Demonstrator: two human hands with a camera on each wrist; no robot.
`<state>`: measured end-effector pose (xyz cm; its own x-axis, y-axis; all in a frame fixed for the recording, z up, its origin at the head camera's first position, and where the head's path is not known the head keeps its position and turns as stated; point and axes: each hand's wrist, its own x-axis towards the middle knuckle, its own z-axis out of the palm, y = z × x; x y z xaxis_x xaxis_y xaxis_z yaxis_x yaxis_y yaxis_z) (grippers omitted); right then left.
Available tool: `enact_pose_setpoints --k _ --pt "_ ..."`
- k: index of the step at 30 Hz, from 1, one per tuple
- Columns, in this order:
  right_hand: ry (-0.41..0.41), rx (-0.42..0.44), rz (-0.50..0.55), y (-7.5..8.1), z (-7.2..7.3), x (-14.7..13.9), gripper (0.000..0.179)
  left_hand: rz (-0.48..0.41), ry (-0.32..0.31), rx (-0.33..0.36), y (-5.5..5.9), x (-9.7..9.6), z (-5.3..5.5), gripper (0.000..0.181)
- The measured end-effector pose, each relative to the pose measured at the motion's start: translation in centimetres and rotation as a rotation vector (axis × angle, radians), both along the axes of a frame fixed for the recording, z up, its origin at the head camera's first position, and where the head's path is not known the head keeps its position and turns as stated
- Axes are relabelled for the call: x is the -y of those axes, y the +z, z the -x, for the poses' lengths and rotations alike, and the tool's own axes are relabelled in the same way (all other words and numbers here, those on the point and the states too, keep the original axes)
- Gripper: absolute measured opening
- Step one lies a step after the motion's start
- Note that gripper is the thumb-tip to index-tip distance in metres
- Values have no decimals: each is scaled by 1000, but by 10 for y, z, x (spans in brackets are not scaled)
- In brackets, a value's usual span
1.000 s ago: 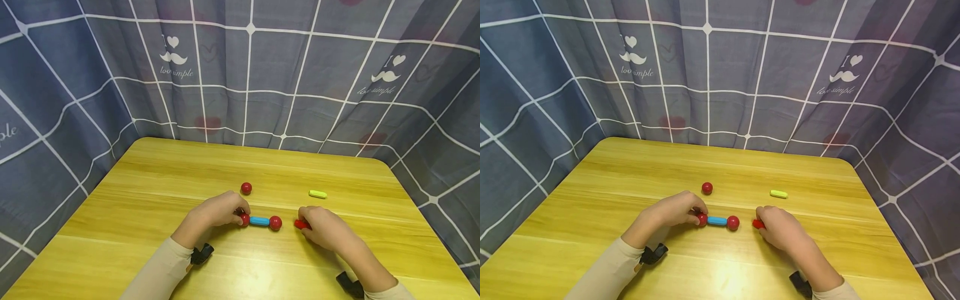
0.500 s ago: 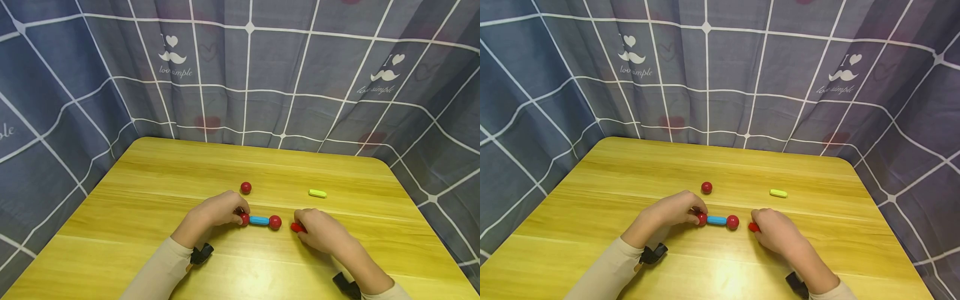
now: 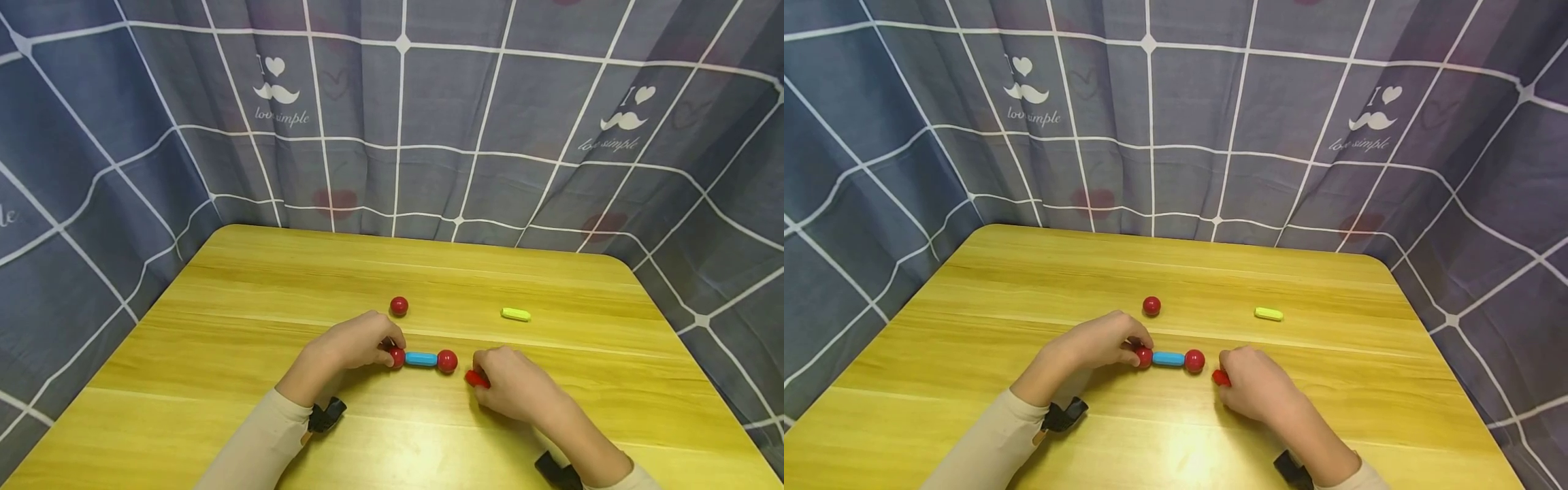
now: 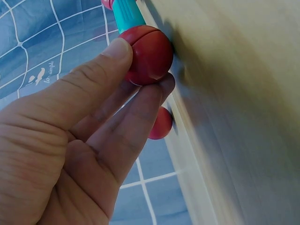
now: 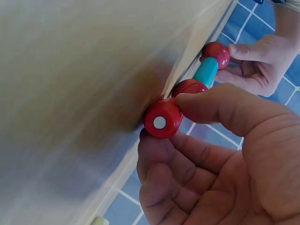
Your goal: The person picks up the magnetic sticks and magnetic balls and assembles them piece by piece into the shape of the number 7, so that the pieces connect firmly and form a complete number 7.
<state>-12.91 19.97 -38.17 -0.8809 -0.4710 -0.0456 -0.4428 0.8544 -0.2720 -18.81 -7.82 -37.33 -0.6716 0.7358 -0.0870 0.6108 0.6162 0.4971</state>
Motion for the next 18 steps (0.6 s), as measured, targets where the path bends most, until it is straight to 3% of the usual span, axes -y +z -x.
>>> enact_pose_setpoints --k 8,18 --pt "-19 62 91 -1 -2 5 17 4 8 3 1 0 0 17" --pt "-82 258 263 -1 -6 14 8 -1 -4 -8 0 1 0 17"
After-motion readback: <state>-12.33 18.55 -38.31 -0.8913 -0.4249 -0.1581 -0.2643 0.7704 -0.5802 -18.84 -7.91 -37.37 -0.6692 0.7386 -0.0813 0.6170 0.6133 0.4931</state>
